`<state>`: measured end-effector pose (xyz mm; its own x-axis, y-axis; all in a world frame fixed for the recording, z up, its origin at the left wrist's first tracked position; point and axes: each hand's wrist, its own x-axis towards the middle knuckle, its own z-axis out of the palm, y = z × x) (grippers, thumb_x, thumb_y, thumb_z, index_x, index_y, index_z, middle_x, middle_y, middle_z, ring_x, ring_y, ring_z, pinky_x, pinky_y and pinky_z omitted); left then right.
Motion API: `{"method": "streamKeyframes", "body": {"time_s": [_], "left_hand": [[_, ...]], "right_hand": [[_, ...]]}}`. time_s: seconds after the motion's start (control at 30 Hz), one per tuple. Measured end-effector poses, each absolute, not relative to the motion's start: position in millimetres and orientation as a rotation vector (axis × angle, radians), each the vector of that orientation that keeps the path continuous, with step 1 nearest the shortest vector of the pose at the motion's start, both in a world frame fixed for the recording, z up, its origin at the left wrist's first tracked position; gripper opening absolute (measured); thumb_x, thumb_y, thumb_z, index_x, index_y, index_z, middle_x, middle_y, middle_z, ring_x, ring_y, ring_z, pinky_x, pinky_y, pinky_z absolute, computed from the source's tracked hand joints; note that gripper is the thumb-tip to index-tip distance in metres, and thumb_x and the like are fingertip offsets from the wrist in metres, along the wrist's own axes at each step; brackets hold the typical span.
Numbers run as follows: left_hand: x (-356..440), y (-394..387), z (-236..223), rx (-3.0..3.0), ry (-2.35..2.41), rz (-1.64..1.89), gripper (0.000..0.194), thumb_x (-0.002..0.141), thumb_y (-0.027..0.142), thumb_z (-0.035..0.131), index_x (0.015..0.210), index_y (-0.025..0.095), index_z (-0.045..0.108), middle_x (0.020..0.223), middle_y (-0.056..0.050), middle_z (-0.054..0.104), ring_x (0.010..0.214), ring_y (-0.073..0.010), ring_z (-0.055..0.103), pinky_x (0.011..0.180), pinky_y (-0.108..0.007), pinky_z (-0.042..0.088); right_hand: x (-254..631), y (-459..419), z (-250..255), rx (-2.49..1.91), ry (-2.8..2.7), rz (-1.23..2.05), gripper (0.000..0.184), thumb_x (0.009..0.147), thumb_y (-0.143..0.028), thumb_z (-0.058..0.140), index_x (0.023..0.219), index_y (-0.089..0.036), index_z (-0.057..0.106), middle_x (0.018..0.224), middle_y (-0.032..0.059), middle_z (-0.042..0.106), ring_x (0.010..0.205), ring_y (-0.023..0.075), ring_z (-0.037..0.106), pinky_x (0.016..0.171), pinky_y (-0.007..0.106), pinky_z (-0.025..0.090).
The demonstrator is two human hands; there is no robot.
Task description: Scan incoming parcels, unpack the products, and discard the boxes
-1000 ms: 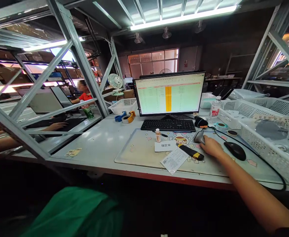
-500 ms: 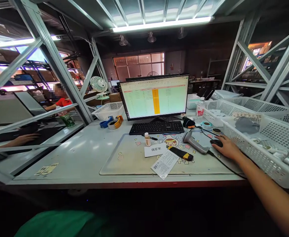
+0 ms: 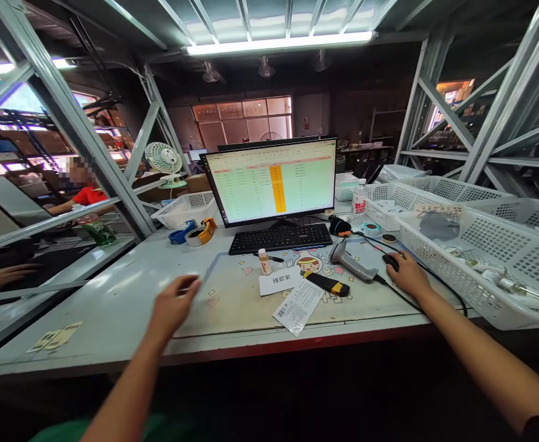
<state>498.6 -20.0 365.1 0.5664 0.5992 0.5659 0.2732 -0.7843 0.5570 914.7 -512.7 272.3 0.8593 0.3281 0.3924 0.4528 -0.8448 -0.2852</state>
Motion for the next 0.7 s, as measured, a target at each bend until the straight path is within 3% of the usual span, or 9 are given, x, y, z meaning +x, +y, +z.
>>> {"method": "streamKeyframes", "body": {"time_s": [0.07,0.27,0.37,0.53,0.7], "left_hand": [[553.1,-29.0,363.4,2.290,0.586,1.005,0.055,0.092,0.070,0.061,0.112,0.021,0.074,0.108,-0.011,0.079,0.094,-0.0282,0.076,0.091,-0.047,0.064],[687.2,-57.8,360.3,2.089,0.340,1.142,0.062,0.089,0.061,0.066,0.135,0.019,0.061,0.135,-0.017,0.071,0.114,-0.0277,0.072,0.099,-0.044,0.060],[695.0,-51.3,341.7,2.042,0.341,1.054,0.064,0.086,0.062,0.068,0.133,0.020,0.062,0.127,-0.014,0.074,0.111,-0.0265,0.073,0.095,-0.040,0.060],[683.7,-42.3,313.1,2.157,0.460,0.719,0.056,0.085,0.070,0.064,0.111,0.022,0.074,0.088,-0.006,0.077,0.079,-0.0249,0.070,0.076,-0.038,0.055],[687.5,-42.7,310.2,2.195,0.450,0.630,0.049,0.081,0.066,0.067,0.103,0.023,0.077,0.098,-0.008,0.080,0.093,-0.0301,0.072,0.084,-0.040,0.054]], "right_hand": [[914.2,-512.5,270.5,-2.668,-0.572,-0.488,0.051,0.101,-0.034,0.051,0.145,-0.013,0.067,0.156,0.0207,0.055,0.132,0.0353,0.062,0.116,0.049,0.049],[921.4,-511.8,260.0,-2.612,-0.550,-0.598,0.048,0.098,-0.032,0.052,0.138,-0.012,0.069,0.149,0.0211,0.059,0.130,0.0352,0.062,0.116,0.051,0.049],[921.9,-512.4,259.7,-2.600,-0.536,-0.610,0.046,0.097,-0.032,0.053,0.135,-0.014,0.070,0.148,0.0201,0.061,0.130,0.0350,0.062,0.117,0.051,0.049],[915.0,-516.2,268.6,-2.639,-0.540,-0.561,0.046,0.097,-0.035,0.055,0.137,-0.018,0.070,0.149,0.0171,0.061,0.129,0.0345,0.064,0.116,0.051,0.051],[913.8,-519.7,266.1,-2.628,-0.597,-0.591,0.046,0.097,-0.040,0.054,0.136,-0.022,0.070,0.149,0.0148,0.062,0.129,0.0360,0.064,0.111,0.053,0.055]]}}
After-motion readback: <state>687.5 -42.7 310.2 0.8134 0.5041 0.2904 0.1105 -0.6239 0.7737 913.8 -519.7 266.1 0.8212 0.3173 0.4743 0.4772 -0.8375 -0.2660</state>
